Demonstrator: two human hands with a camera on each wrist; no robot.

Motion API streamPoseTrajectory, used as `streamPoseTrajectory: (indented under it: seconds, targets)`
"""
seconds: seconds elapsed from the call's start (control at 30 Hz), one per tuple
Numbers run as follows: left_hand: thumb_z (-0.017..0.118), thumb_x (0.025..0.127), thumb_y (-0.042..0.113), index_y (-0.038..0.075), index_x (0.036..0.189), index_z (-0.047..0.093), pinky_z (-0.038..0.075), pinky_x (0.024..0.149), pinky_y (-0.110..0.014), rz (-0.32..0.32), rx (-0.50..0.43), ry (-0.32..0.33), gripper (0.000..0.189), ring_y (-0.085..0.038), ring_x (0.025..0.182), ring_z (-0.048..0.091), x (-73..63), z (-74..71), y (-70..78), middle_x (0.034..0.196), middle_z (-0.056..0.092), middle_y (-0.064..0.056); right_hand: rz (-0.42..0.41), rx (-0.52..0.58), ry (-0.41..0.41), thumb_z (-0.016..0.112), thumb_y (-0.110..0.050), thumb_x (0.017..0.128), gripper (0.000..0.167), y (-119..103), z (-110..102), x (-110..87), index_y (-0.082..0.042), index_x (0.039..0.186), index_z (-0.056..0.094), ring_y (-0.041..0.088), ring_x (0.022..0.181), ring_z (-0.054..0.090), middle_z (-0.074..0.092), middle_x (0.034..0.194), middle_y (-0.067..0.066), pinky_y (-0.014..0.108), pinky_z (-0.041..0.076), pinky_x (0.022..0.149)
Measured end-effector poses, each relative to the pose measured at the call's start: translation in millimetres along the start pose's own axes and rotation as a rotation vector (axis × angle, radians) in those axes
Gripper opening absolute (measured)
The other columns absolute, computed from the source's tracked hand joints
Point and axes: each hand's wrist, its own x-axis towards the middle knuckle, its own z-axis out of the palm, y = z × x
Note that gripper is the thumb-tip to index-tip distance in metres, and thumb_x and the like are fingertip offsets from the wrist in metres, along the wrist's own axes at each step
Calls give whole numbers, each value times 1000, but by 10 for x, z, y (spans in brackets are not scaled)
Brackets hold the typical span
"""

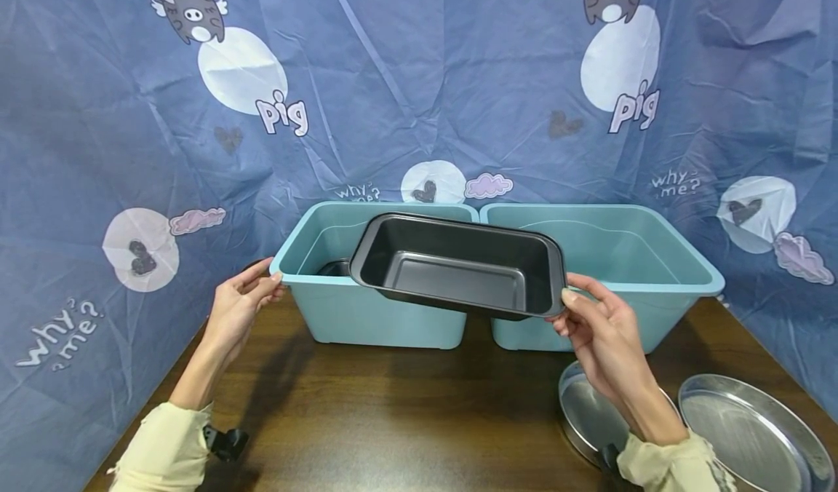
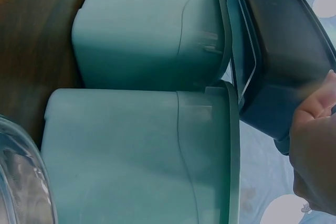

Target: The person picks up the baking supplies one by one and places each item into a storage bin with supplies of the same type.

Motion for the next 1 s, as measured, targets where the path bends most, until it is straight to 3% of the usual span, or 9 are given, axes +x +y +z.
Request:
streamPoseTrajectory:
  seconds: [1.0]
  targets:
    - [61, 105, 7, -17, 151, 34, 55, 74, -17, -5, -17, 0, 59, -4, 77, 67, 3, 0, -14, 88, 69, 6, 37, -16, 37, 47, 9, 103, 19, 135, 204, 326, 5, 122, 51, 9, 59, 64, 71, 73, 6, 17, 52, 57]
